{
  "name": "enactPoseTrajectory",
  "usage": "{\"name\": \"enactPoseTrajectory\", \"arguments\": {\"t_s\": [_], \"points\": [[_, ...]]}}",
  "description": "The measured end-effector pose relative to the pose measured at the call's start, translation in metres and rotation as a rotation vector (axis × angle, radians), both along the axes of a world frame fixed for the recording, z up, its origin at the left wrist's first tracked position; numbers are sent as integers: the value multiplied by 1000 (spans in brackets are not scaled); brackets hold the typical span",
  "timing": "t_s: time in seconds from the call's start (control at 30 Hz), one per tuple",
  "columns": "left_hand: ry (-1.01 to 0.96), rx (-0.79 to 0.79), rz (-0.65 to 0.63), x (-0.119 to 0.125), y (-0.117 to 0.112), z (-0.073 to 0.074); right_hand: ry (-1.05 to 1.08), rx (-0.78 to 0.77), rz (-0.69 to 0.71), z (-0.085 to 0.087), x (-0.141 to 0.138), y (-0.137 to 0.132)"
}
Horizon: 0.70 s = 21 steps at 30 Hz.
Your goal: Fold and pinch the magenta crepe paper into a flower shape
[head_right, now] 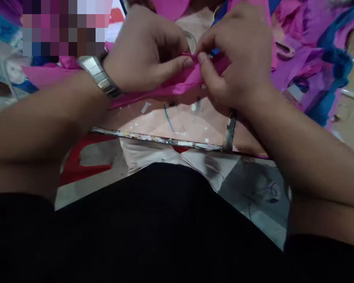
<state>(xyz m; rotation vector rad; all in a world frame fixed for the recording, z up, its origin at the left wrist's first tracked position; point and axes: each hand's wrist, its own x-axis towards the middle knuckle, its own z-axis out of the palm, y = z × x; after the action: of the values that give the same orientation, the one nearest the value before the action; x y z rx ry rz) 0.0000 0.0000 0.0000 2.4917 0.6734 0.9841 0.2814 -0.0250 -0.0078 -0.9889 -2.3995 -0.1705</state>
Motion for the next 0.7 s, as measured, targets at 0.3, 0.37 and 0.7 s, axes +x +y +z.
{"name": "enactPoseTrajectory", "arguments": {"t_s": [0.3, 0.37, 0.7], "points": [[-35, -70, -48, -3, 4, 1, -34, 32, -35, 4, -4, -2], [5, -107, -42, -3, 3, 3, -30, 50, -11, 4, -2, 0], [-11, -389, -69, 2, 14, 3, 51, 217, 226, 3, 0, 6]]}}
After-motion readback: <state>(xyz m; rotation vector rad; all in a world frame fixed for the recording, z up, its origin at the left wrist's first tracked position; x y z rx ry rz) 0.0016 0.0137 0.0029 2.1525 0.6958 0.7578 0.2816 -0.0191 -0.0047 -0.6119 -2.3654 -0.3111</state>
